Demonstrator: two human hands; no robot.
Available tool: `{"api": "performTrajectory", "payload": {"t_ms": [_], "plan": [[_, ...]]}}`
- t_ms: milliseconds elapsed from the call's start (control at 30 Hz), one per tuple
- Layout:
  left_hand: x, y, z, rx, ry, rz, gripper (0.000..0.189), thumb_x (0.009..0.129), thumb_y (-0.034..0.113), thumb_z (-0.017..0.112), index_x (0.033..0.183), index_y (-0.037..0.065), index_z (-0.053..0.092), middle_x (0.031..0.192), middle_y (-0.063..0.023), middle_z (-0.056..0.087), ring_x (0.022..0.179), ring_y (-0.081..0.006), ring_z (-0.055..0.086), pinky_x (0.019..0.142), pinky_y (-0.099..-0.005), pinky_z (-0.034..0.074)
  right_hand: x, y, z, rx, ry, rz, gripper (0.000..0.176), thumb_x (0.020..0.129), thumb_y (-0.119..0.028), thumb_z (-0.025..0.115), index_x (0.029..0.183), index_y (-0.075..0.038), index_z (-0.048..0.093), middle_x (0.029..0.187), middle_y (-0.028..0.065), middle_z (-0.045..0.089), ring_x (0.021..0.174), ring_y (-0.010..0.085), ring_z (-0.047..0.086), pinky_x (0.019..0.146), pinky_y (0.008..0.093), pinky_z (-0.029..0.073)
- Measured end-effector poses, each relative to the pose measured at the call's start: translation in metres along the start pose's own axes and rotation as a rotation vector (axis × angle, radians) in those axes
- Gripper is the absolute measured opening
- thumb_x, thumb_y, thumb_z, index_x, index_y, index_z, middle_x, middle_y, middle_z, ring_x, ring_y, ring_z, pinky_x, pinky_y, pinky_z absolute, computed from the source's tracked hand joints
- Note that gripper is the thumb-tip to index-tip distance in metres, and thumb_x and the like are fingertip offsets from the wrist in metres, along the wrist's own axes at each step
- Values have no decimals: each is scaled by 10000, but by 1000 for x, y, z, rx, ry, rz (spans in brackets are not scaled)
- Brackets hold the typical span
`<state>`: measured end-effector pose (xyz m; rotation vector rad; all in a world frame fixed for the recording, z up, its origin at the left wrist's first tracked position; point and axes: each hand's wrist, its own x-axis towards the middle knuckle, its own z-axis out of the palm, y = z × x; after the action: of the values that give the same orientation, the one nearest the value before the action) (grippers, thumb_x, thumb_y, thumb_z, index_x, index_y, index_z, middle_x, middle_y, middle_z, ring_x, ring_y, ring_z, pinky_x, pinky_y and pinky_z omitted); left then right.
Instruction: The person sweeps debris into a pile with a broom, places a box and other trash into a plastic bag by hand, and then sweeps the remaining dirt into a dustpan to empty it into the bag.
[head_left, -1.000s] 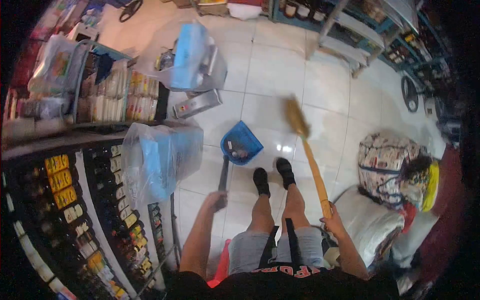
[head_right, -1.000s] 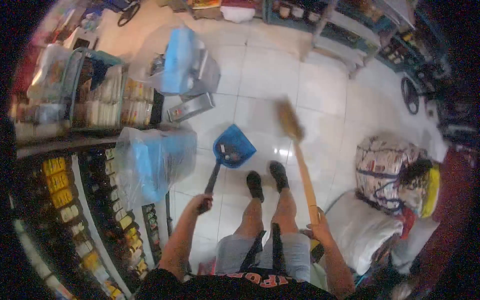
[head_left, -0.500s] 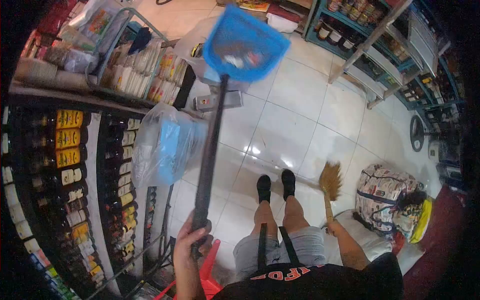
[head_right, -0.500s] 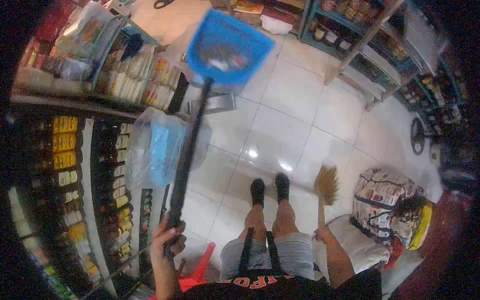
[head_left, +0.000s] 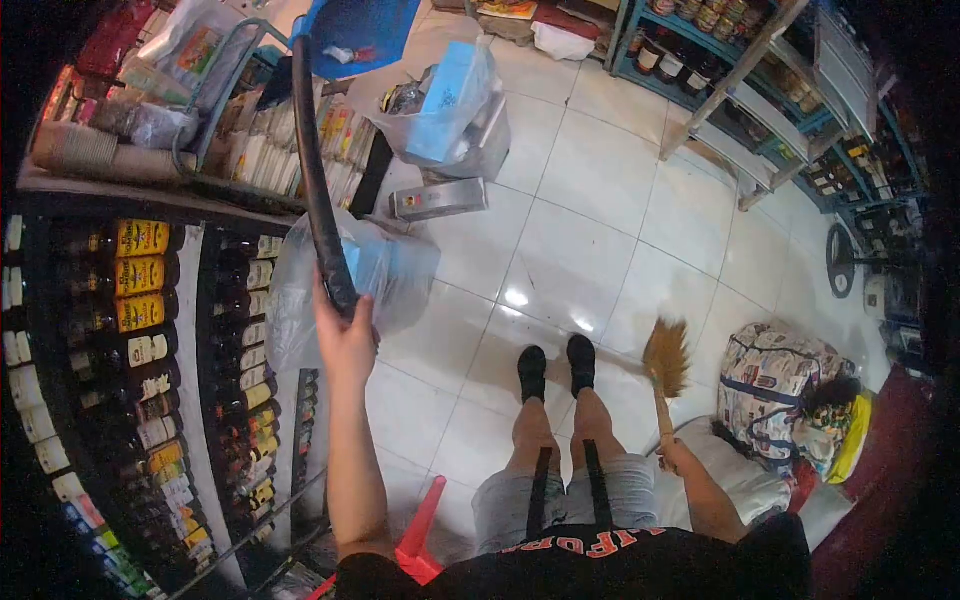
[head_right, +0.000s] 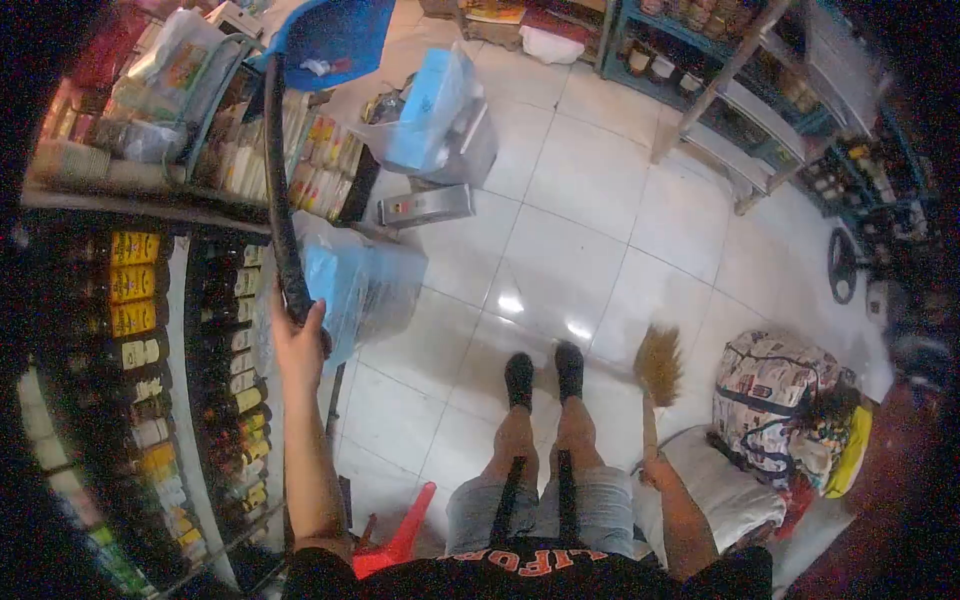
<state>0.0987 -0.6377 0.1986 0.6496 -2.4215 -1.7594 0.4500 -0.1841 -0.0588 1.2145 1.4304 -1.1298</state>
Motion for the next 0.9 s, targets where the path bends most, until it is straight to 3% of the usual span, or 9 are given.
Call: {"api": "performTrajectory", "payload": {"t_ms": [100, 167, 267, 433, 500, 533, 600, 700, 900], "plan": [[8, -13, 5, 188, 22, 48, 626, 672, -31, 480, 1193, 96, 156, 733, -74, 462, 442, -99, 407, 374, -222, 346, -10, -9, 4, -7, -17, -9, 271, 685, -67, 472, 902, 0, 326, 681, 128, 448, 458, 198, 435, 363, 320, 387], [11, -26, 9, 481, 123, 475, 644, 669, -19, 482, 1198, 99, 135, 758, -145, 508, 518, -209, 495, 487, -295, 396, -14, -13, 6, 13, -20, 23, 283, 678, -51, 475, 907, -3, 316, 693, 132, 448, 468, 199, 437, 366, 325, 388], [-4, -23, 15, 549, 98, 266, 680, 665, -3, 490, 1205, 104, 92, 787, -200, 516, 633, -307, 520, 580, -334, 391, 21, 26, -3, 24, -37, -44, 343, 646, -7, 499, 926, -4, 301, 703, 134, 448, 486, 203, 441, 380, 329, 395], [-24, -14, 24, 642, 134, 218, 698, 671, 14, 493, 1209, 109, 58, 741, -182, 520, 634, -316, 516, 559, -323, 392, -36, -26, 16, 98, 155, -45, 311, 690, -283, 493, 693, 28, 486, 578, 106, 477, 464, 190, 474, 374, 288, 400], [-26, -18, 24, 659, 148, 223, 698, 675, 21, 494, 1209, 107, 54, 729, -168, 521, 623, -294, 522, 562, -319, 394, -18, -16, 11, 157, 143, 35, 191, 650, -151, 511, 708, 18, 444, 563, 99, 453, 437, 188, 446, 364, 300, 386], [-26, -24, 22, 533, 158, 305, 691, 677, 20, 493, 1210, 106, 61, 699, -142, 516, 569, -247, 512, 518, -296, 391, -14, -11, 8, 216, 133, 118, 172, 610, -18, 529, 723, 9, 403, 547, 93, 428, 409, 187, 418, 355, 312, 373], [-29, -25, 14, 412, 165, 354, 684, 680, 19, 492, 1211, 105, 69, 670, -116, 510, 515, -201, 502, 474, -273, 388, -16, -9, -7, 346, 48, 18, 130, 626, -50, 511, 672, 10, 406, 516, 85, 416, 395, 182, 410, 344, 302, 364], [-42, 4, -12, -228, 3, -199, 584, 665, 44, 518, 1149, 67, 192, 641, -63, 473, 370, -81, 382, 328, -193, 295, -70, -39, 0, 330, 116, -78, 165, 672, -143, 451, 739, -7, 388, 507, 70, 405, 371, 151, 388, 310, 251, 326], [-79, 7, -56, -1341, -451, -455, 528, 623, 14, 515, 1057, -52, 221, 606, -125, 380, 331, -107, 383, 267, -186, 330, -173, -108, 37, 217, 132, -78, 395, 698, -180, 481, 1034, -131, 279, 606, 73, 424, 430, 129, 423, 307, 234, 323]]}}
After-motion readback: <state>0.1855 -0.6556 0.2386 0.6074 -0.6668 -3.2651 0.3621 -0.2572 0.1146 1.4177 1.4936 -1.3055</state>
